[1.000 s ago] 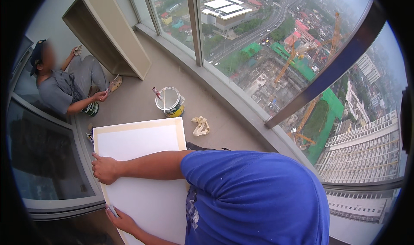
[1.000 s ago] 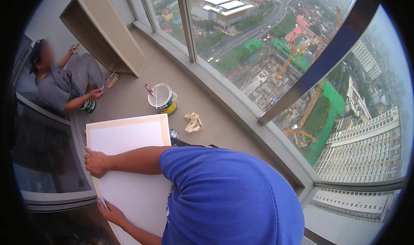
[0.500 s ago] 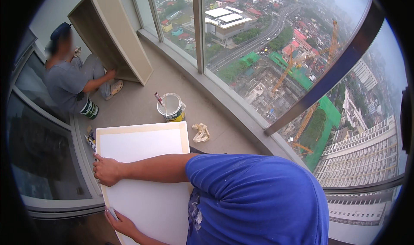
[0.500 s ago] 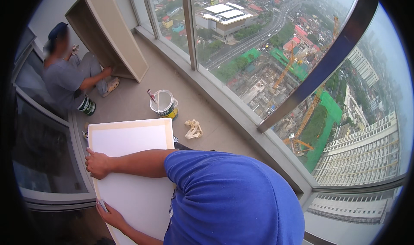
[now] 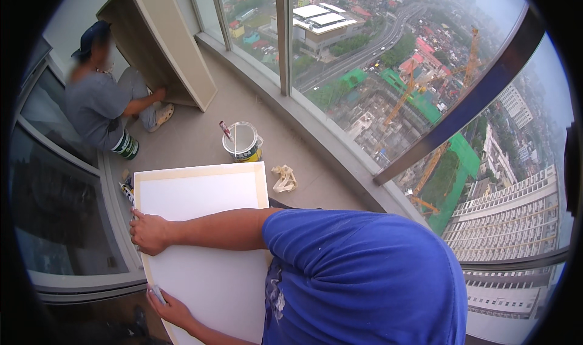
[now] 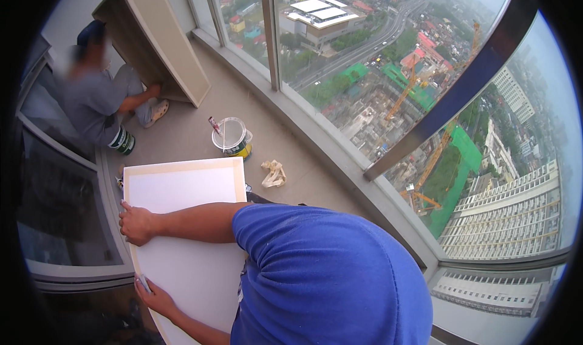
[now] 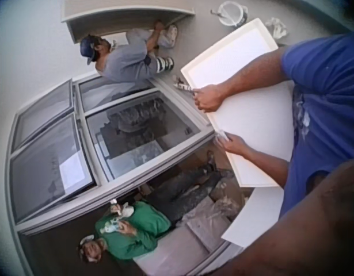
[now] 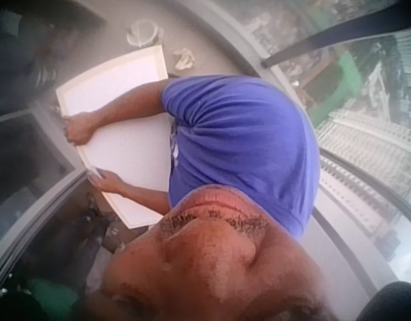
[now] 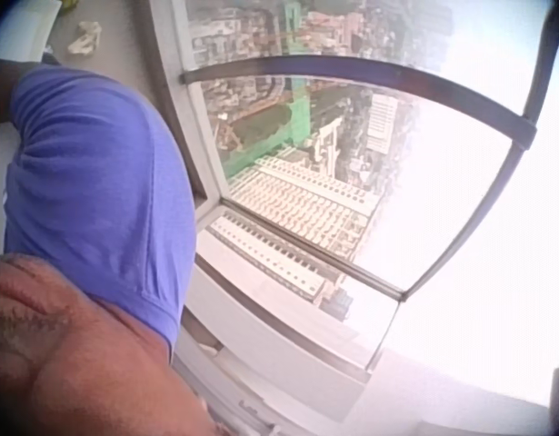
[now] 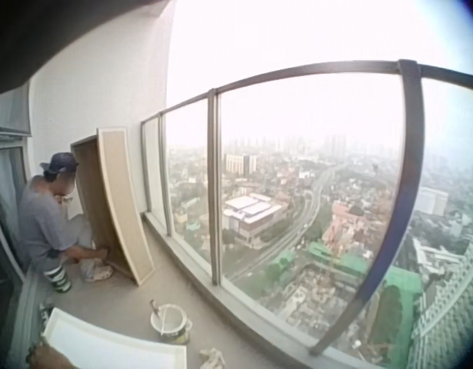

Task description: The person sands the edges of a white panel using sandpaper and applies masking tape to the border. They then pick up a cabinet door with a hinge, sand its edges, and remove masking tape from a panel.

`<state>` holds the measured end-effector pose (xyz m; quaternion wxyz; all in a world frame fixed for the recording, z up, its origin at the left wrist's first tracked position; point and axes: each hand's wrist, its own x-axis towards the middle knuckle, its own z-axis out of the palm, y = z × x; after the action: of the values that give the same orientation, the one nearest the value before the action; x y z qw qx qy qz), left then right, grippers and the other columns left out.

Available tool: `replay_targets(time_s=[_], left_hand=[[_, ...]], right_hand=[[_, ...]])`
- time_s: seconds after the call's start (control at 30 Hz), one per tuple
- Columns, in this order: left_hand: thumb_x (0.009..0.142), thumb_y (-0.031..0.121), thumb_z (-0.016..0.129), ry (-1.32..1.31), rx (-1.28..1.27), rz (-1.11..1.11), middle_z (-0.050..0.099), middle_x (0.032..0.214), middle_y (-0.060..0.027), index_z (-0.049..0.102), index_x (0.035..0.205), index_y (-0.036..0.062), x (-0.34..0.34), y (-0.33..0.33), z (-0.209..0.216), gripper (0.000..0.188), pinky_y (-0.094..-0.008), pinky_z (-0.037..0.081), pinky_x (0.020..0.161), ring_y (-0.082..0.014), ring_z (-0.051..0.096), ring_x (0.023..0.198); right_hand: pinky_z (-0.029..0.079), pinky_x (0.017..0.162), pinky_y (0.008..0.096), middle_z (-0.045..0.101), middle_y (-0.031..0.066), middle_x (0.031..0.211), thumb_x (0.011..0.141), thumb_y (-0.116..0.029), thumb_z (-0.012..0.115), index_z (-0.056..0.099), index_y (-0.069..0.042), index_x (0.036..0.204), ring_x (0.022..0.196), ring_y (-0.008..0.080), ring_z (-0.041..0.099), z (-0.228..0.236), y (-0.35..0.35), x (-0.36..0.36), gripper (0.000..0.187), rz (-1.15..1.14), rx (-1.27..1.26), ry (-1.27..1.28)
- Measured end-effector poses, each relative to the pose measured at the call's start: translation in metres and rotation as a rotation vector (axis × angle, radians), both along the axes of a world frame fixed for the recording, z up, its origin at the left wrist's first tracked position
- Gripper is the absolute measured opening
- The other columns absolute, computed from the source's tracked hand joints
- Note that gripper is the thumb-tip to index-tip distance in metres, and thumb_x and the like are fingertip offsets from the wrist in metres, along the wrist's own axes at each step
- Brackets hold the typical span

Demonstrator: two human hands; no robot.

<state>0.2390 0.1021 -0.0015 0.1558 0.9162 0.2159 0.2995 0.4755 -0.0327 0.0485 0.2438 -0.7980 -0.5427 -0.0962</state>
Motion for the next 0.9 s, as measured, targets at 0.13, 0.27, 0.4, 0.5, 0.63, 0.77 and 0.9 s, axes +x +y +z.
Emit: replay_targets(time_s=[0.13,0.27,0.4,0.5,0.63,0.77,0.9], left_hand=[[0.105,0.007,0.059,-0.01,-0.006,-0.015,0.063,0.142,-0.0258,0.064,0.141,-0.0035,-0.002,0.0,0.002,0.038,-0.0469,0.048,0.112,-0.0419,0.061,0.13],[0.105,0.004,0.058,0.011,0.024,0.002,0.063,0.141,-0.0259,0.064,0.141,-0.0046,0.001,-0.007,0.008,0.038,-0.0469,0.048,0.111,-0.0419,0.062,0.128],[0.104,0.003,0.058,-0.004,-0.007,-0.007,0.063,0.141,-0.0262,0.064,0.141,-0.0052,0.0,-0.005,0.007,0.038,-0.0469,0.048,0.112,-0.042,0.062,0.129],[0.104,0.003,0.058,-0.012,-0.025,-0.021,0.063,0.141,-0.0266,0.063,0.141,-0.0054,0.0,-0.005,0.007,0.038,-0.0471,0.048,0.112,-0.0422,0.061,0.13],[0.103,0.002,0.058,0.007,0.0,-0.003,0.063,0.14,-0.0273,0.063,0.141,-0.0053,-0.001,-0.011,0.013,0.039,-0.0478,0.048,0.111,-0.0429,0.061,0.13],[0.104,0.006,0.059,0.003,-0.003,-0.02,0.064,0.141,-0.026,0.063,0.142,-0.0035,-0.002,-0.008,0.013,0.039,-0.0463,0.048,0.112,-0.0431,0.062,0.128],[0.103,0.003,0.058,0.003,-0.081,-0.006,0.06,0.143,-0.0277,0.063,0.143,-0.0011,0.0,-0.019,0.019,0.041,-0.0496,0.046,0.113,-0.044,0.057,0.134]], right_hand=[[0.02,0.127,0.0654,0.077,0.0146,0.11,0.097,-0.035,0.062,0.081,-0.005,0.105,0.123,0.0342,0.063,0.0,0.003,-0.001,0.037,-0.003,-0.002,-0.006],[0.022,0.127,0.0646,0.076,0.0139,0.106,0.097,-0.035,0.063,0.081,-0.004,0.101,0.119,0.0331,0.065,-0.003,0.004,0.0,0.036,-0.008,0.027,-0.015],[0.022,0.127,0.0643,0.076,0.0135,0.104,0.097,-0.035,0.063,0.08,-0.004,0.1,0.117,0.0325,0.065,-0.001,0.003,-0.002,0.036,-0.01,0.038,-0.019],[0.022,0.127,0.0644,0.076,0.0139,0.104,0.097,-0.034,0.063,0.08,-0.003,0.101,0.117,0.0324,0.065,-0.002,0.003,-0.001,0.035,-0.012,0.033,-0.02],[0.021,0.128,0.0646,0.076,0.0143,0.104,0.098,-0.034,0.063,0.08,-0.002,0.102,0.118,0.0327,0.065,-0.001,0.004,-0.001,0.036,0.004,0.051,0.005],[0.02,0.128,0.0648,0.074,0.0135,0.105,0.099,-0.034,0.063,0.08,-0.002,0.102,0.12,0.0322,0.064,0.003,-0.003,-0.001,0.036,0.005,0.053,0.012],[0.02,0.128,0.0666,0.074,0.0162,0.106,0.097,-0.033,0.063,0.08,-0.002,0.105,0.121,0.0346,0.063,0.003,0.0,-0.001,0.036,0.017,0.065,0.031]])
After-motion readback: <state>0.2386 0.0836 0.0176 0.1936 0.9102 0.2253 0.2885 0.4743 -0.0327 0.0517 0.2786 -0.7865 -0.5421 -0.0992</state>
